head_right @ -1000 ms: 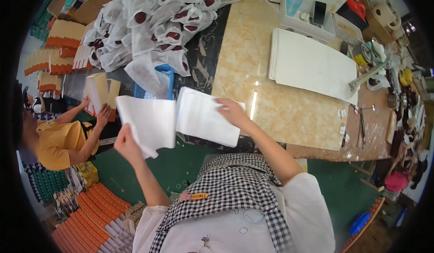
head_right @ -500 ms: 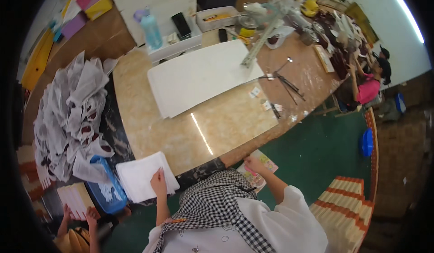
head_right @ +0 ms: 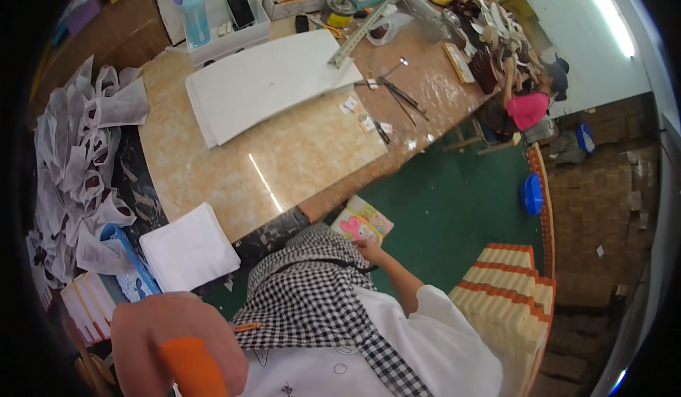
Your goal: The person wraps maroon patent leather shoes in white tissue paper and places them into a blue plastic basket. They then pick up a pair of shoes, apply small white labels to the insoles using an orange tool, and place the shoes on the table.
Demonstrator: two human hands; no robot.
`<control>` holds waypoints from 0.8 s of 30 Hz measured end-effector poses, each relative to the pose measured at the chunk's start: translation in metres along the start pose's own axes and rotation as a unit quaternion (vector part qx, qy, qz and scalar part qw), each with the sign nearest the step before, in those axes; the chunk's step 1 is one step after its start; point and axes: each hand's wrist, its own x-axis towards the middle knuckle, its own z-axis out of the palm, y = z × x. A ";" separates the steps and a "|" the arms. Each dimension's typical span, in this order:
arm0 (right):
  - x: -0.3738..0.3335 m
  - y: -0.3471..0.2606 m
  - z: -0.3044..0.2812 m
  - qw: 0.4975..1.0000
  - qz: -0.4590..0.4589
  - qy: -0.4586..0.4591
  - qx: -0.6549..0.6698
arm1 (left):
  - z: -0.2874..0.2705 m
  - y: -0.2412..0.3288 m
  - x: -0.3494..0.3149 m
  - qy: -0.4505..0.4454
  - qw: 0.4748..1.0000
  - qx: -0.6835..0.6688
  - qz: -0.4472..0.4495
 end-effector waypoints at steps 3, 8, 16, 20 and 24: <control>-0.014 -0.031 0.007 0.999 0.032 0.009 -0.042 | 0.036 -0.009 -0.016 0.105 0.993 0.023 0.039; -0.033 0.020 0.001 0.990 0.084 0.037 -0.110 | 0.016 0.003 -0.001 -0.047 0.993 -0.046 -0.097; 0.002 0.016 -0.068 0.984 0.022 0.104 -0.145 | -0.034 -0.013 0.036 -0.347 0.937 -0.043 0.012; 0.048 -0.023 -0.153 0.975 -0.043 0.134 -0.169 | -0.070 -0.052 0.067 -0.282 0.959 0.013 -0.033; 0.110 -0.068 -0.258 0.957 -0.105 0.205 -0.176 | -0.151 -0.137 0.077 0.106 0.924 0.341 -0.138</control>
